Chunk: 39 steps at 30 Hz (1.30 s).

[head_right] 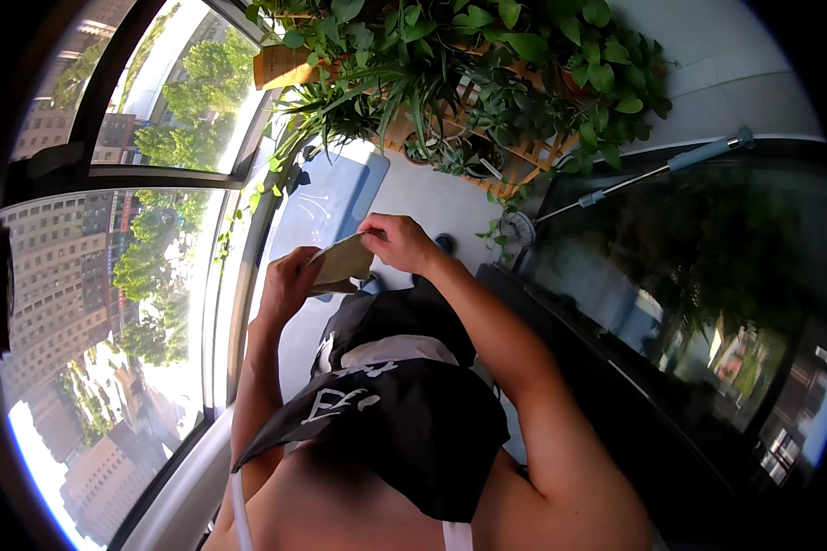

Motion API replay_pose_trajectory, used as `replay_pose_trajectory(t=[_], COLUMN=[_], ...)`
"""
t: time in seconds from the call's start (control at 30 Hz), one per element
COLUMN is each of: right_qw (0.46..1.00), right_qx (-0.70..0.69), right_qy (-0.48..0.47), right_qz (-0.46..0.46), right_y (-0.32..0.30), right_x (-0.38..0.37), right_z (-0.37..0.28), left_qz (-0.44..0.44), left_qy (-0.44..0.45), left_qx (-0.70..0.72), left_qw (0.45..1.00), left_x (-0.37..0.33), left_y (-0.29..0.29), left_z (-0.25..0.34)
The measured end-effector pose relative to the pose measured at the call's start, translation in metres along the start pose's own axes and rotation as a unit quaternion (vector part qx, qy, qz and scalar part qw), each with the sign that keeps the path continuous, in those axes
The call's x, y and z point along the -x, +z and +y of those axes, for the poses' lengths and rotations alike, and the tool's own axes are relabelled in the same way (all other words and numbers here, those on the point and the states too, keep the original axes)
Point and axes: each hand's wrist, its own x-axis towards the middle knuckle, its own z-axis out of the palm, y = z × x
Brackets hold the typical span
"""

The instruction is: The person washes a cloth in a basin of water, wrings it out, and then walks to a balcony where they hang the wet cloth on a rack.

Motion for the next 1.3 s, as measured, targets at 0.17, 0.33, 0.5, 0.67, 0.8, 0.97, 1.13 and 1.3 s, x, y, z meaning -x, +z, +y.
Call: replay_pose_trajectory(t=[0.17,0.33,0.5,0.67,0.8,0.97,1.13,1.3], right_qw=[0.985,0.961,0.937,0.925,0.901,0.876,0.779,0.715], right_qx=[0.165,0.233,0.277,0.242,0.221,0.063,0.179,0.223], right_qy=[-0.033,-0.148,-0.165,-0.158,-0.196,-0.176,0.041,0.202], right_qz=[0.04,-0.001,-0.136,-0.248,-0.316,-0.445,-0.599,-0.631], right_y=[0.139,0.349,0.547,0.692,0.763,0.821,0.859,0.938], right_x=[0.04,0.07,0.118,0.146,0.162,0.192,0.227,0.229], right_z=[-0.078,-0.156,-0.215,-0.266,-0.311,-0.37,-0.292,-0.195], left_qz=[-0.027,0.038,0.156,0.298,0.44,0.556,0.435,0.554], left_qy=[0.004,0.012,-0.055,-0.164,-0.124,-0.024,-0.146,-0.143], left_qx=[0.01,0.045,0.163,0.426,0.445,0.401,0.561,0.748], left_qw=[1.0,0.998,0.973,0.838,0.77,0.728,0.689,0.337], left_x=[0.144,0.339,0.555,0.756,0.875,0.979,1.012,1.038], left_y=[-0.061,-0.119,-0.147,-0.16,-0.215,-0.219,-0.118,-0.01], left_z=[-0.097,-0.234,-0.35,-0.393,-0.321,-0.241,-0.246,-0.317])
